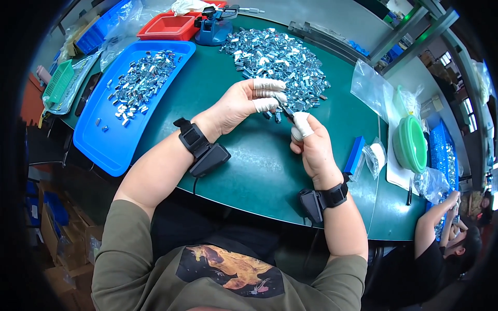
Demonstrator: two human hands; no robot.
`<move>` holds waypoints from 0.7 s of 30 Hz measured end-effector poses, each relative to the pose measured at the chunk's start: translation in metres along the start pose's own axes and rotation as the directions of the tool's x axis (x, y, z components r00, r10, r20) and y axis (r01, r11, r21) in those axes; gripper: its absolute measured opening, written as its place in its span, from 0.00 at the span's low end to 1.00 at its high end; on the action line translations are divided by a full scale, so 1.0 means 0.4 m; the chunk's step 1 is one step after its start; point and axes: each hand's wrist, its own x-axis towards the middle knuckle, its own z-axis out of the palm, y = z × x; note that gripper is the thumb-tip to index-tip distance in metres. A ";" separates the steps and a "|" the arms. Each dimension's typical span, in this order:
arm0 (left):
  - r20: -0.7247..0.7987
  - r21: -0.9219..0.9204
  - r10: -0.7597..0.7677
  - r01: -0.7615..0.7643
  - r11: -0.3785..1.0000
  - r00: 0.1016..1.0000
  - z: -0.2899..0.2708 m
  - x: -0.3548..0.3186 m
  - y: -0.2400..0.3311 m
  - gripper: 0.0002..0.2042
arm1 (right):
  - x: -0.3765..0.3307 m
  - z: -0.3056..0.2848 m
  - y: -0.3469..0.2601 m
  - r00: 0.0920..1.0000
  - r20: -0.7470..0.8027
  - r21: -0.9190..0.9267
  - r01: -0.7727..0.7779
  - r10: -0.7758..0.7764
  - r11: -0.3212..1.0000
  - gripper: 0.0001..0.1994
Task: The person picks up a metal part and a black rod, fits them together by hand, and then places the assembled unit into a blue tray.
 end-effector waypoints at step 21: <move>0.001 0.101 0.023 -0.023 0.995 1.000 -0.002 0.002 -0.015 0.10 | 0.011 -0.030 0.003 1.000 0.007 -0.070 -0.014 0.014 0.997 0.11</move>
